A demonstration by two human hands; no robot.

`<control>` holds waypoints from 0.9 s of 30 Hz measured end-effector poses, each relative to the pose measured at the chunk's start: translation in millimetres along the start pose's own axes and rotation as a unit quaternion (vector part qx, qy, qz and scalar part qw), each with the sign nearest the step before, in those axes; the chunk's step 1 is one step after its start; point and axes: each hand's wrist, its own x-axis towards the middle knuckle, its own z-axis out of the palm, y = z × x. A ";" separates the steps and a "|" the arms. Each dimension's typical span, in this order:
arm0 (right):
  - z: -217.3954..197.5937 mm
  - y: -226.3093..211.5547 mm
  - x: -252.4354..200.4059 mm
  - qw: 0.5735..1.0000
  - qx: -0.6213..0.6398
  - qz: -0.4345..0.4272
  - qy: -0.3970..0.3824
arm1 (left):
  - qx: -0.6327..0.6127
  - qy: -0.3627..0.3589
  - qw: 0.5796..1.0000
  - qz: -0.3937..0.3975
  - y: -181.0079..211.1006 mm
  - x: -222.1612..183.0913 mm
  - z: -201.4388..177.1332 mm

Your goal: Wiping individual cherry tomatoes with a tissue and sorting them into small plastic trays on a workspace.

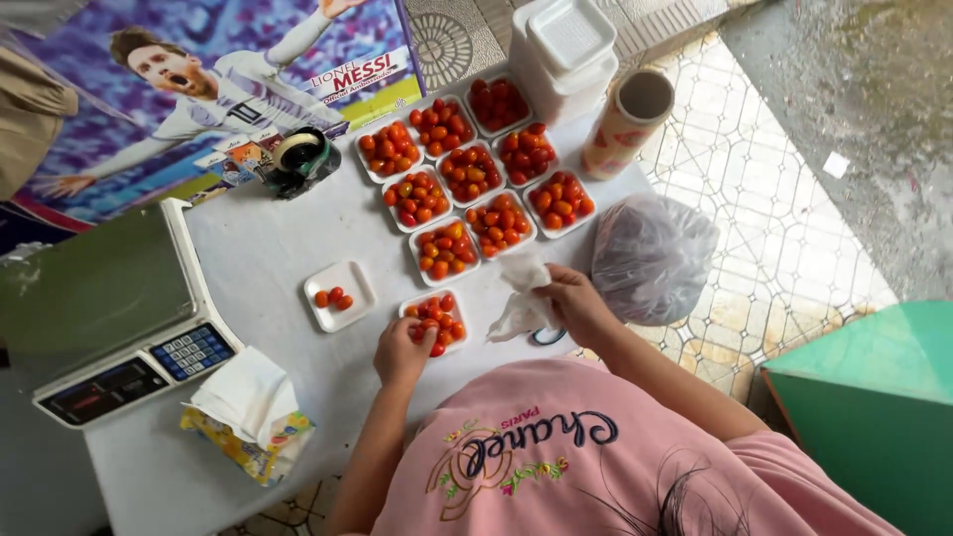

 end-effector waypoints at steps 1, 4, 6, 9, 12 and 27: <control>5.3 -4.6 -5.7 1.000 -0.006 -0.001 -0.006 | -0.005 0.006 1.000 -0.005 6.2 -7.4 -4.8; 20.2 -4.5 -7.2 0.981 -0.156 -0.033 -0.112 | -0.262 0.022 0.965 0.003 34.6 -26.1 -20.2; 24.2 16.9 8.8 0.943 -0.185 -0.119 -0.249 | -0.433 -0.013 0.898 0.071 65.6 -43.8 -29.0; 50.7 -10.0 -8.0 0.929 -0.153 -0.077 -0.328 | -0.535 -0.006 0.842 0.067 116.8 -57.5 -71.0; 73.4 -32.8 -25.5 0.924 -0.181 -0.075 -0.329 | -0.553 0.032 0.832 0.020 128.2 -62.7 -85.3; 105.7 -3.6 -24.1 0.968 -0.077 -0.120 -0.207 | -0.321 0.007 0.920 0.223 109.7 -40.6 -129.7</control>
